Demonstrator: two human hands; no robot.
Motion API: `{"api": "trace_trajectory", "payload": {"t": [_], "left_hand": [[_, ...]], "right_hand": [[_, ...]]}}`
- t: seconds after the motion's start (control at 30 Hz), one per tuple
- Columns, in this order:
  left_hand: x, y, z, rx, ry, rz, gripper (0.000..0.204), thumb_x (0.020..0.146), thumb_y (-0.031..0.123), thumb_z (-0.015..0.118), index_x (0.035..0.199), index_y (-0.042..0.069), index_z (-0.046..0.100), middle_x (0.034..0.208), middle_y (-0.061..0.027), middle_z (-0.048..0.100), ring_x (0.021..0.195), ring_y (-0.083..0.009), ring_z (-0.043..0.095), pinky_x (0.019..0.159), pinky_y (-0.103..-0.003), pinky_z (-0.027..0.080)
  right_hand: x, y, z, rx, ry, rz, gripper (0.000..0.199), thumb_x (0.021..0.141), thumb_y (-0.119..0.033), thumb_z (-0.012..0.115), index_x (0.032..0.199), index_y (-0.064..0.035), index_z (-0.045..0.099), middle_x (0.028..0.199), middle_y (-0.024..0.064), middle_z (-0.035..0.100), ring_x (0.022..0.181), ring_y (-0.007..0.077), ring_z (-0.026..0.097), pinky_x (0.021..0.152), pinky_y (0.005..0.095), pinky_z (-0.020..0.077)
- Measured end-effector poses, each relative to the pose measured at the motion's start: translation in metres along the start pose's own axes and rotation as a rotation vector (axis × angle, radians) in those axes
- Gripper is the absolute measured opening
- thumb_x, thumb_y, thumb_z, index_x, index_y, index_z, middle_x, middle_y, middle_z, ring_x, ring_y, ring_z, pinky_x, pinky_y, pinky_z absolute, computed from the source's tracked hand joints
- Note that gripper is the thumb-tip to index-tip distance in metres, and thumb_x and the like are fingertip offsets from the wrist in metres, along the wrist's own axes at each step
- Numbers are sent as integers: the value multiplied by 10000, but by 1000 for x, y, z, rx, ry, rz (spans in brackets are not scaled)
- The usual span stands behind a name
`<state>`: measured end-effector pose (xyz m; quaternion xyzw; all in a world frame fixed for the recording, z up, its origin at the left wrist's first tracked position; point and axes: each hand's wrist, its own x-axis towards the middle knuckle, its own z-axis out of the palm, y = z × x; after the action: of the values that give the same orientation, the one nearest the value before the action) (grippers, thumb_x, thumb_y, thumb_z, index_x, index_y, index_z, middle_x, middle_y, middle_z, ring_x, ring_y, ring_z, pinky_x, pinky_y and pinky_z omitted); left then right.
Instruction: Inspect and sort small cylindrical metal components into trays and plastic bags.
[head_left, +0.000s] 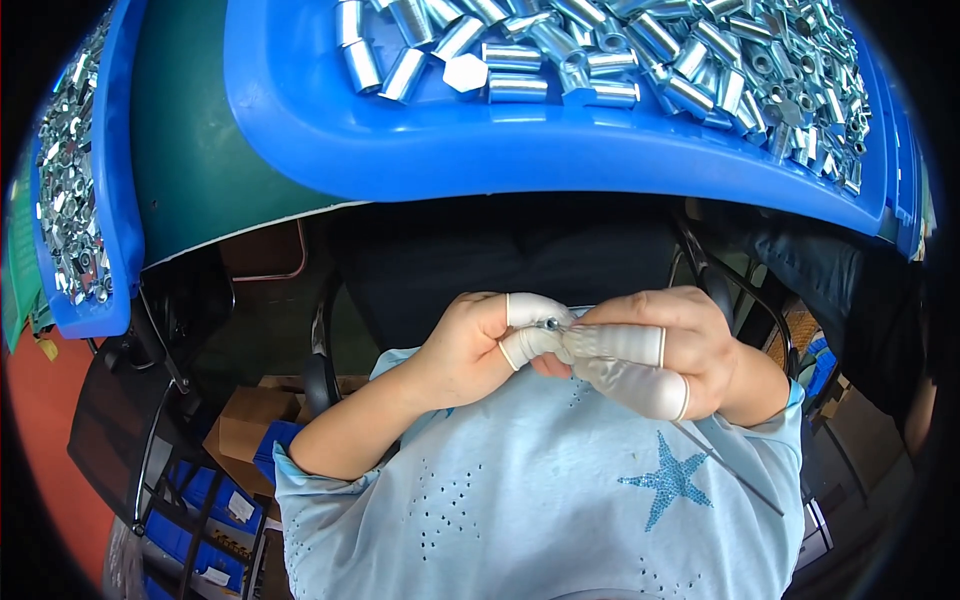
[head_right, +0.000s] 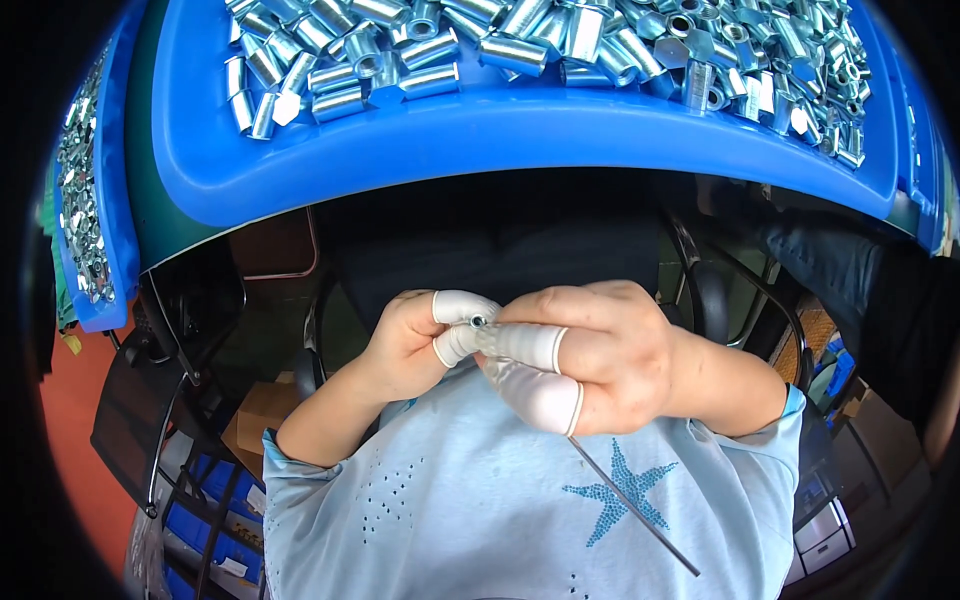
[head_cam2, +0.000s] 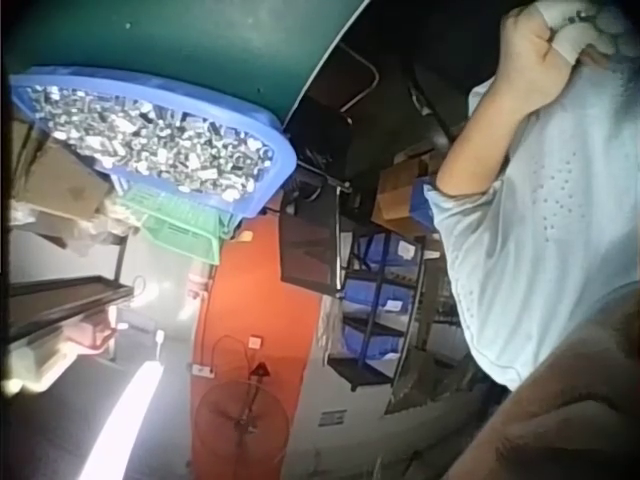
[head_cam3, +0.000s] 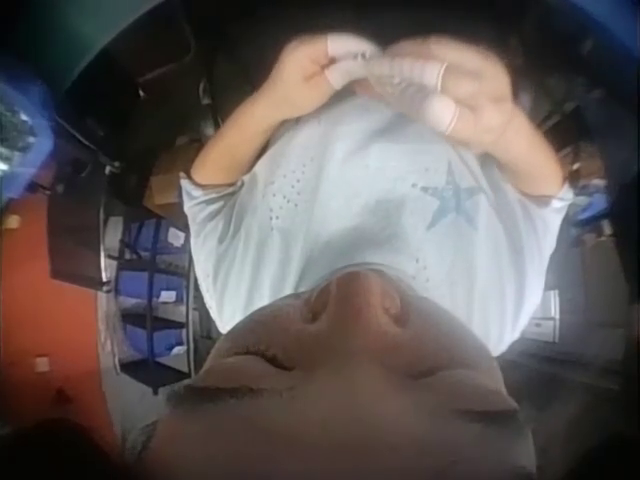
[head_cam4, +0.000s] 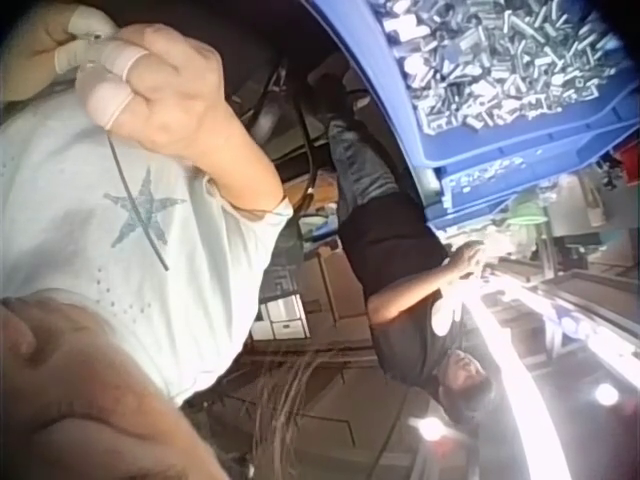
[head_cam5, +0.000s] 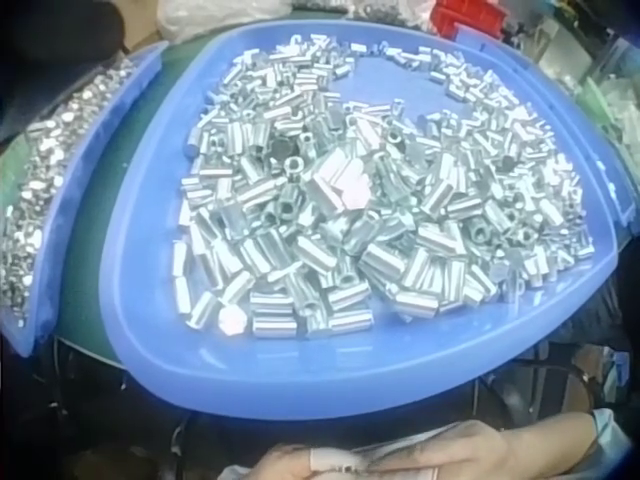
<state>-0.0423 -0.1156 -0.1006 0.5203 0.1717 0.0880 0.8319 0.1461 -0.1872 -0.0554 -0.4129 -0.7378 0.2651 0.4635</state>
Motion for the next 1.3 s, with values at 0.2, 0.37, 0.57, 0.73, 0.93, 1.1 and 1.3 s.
{"api": "trace_trajectory", "payload": {"t": [0.2, 0.37, 0.57, 0.73, 0.93, 1.1, 1.3], "left_hand": [[2, -2, -1, -23, 15, -51, 139, 884, 59, 535, 982, -20, 592, 804, -94, 662, 756, -155, 659, 656, -257, 541], [4, -3, 1, 445, 113, 102, 135, 879, 58, 543, 972, -17, 604, 804, -91, 666, 759, -149, 659, 645, -261, 542], [2, -6, 5, 693, 211, 138, 145, 882, 62, 543, 979, -22, 610, 845, -106, 667, 766, -169, 665, 665, -269, 549], [4, -15, 3, 134, 303, 118, 166, 891, 65, 532, 1011, -32, 592, 900, -125, 660, 796, -199, 667, 712, -287, 554], [1, -19, 6, -37, 269, 88, 191, 894, 63, 526, 1051, -39, 564, 916, -127, 658, 812, -206, 666, 733, -297, 554], [1, -18, 7, -17, 253, 100, 191, 893, 60, 527, 1055, -35, 561, 916, -125, 660, 816, -207, 666, 734, -295, 554], [0, -17, 9, 18, 261, 94, 176, 886, 57, 537, 1035, -29, 575, 918, -122, 664, 816, -201, 667, 730, -288, 553]], "right_hand": [[0, 4, 0, -26, -111, -29, 252, 576, 43, 684, 790, 87, 559, 821, 210, 611, 669, 293, 644, 484, 305, 546], [-9, -9, 18, -257, 58, 167, 192, 650, 7, 617, 817, 34, 527, 764, 143, 558, 635, 240, 611, 469, 285, 519], [1, -14, 16, 357, 268, 835, 173, 822, 107, 524, 911, -1, 423, 846, 174, 575, 728, 245, 641, 619, 304, 552], [-10, -8, 11, 276, 271, 463, 216, 818, 85, 559, 939, -11, 408, 890, 182, 584, 822, 264, 644, 699, 321, 545], [-13, -10, 6, 151, 178, 388, 218, 809, 76, 583, 947, -10, 438, 906, 182, 593, 851, 280, 645, 756, 370, 535], [-15, -12, 8, 142, 162, 392, 203, 802, 86, 586, 929, -7, 457, 913, 190, 596, 865, 278, 646, 761, 365, 534], [-14, -13, 8, 94, 116, 404, 209, 792, 67, 612, 920, -5, 463, 901, 185, 610, 842, 268, 653, 723, 337, 543]]}}
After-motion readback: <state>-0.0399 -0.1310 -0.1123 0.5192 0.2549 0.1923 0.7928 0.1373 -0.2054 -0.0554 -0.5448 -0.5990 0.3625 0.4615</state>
